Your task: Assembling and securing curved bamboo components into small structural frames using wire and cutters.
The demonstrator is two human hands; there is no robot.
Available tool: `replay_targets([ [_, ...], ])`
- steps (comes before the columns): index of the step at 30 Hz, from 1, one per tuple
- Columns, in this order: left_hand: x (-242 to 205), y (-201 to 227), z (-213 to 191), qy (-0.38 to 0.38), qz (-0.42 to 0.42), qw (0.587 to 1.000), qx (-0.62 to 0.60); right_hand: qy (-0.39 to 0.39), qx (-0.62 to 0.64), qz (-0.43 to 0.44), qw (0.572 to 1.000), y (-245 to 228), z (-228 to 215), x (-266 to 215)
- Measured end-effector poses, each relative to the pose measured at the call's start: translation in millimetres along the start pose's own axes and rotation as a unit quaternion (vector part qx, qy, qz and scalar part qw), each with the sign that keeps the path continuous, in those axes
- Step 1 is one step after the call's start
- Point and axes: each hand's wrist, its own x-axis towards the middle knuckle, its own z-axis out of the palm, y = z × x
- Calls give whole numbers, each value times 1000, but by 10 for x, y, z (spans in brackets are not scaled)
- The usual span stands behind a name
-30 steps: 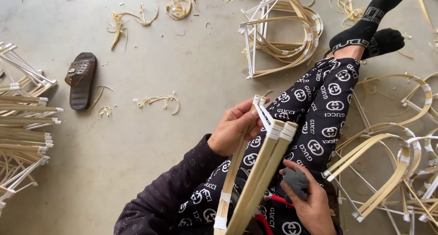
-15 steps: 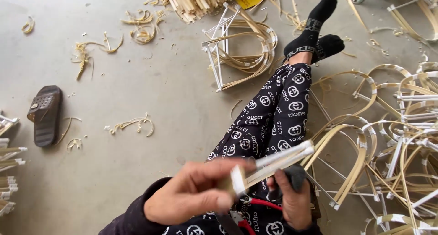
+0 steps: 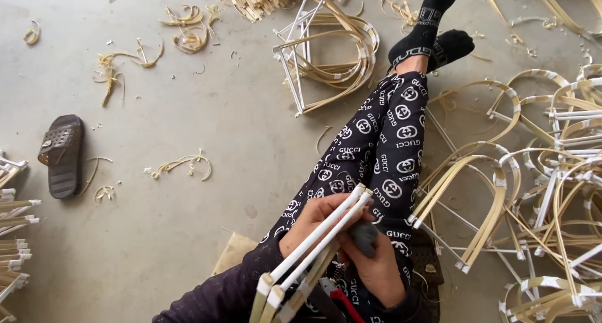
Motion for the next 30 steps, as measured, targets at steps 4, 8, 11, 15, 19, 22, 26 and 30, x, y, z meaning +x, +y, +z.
replay_targets([
  [4, -44, 14, -333, 64, 104, 992, 24, -90, -165, -42, 981, -474, 5, 184],
  [8, -248, -57, -653, 150, 151, 962, 173, -3, -413, -173, 894, -660, 2, 417],
  [11, -397, -39, -592, 112, 100, 976, 157, -29, -469, -210, 857, -525, 24, 556],
  [15, -587, 35, -359, 172, -7, 954, 246, -85, -509, -313, 798, -402, 17, 274],
  [19, -685, 6, -337, 138, -27, 976, 164, -247, -531, -86, 806, -95, -98, -178],
  [22, -682, 26, -240, 137, -26, 981, 136, -300, -591, -72, 745, 123, -91, -323],
  [26, -683, -34, -162, 132, -30, 983, 122, -271, -656, -18, 704, 241, 25, -390],
  [30, -797, -36, -111, 147, -36, 978, 142, -256, -654, 60, 710, 170, -62, -349],
])
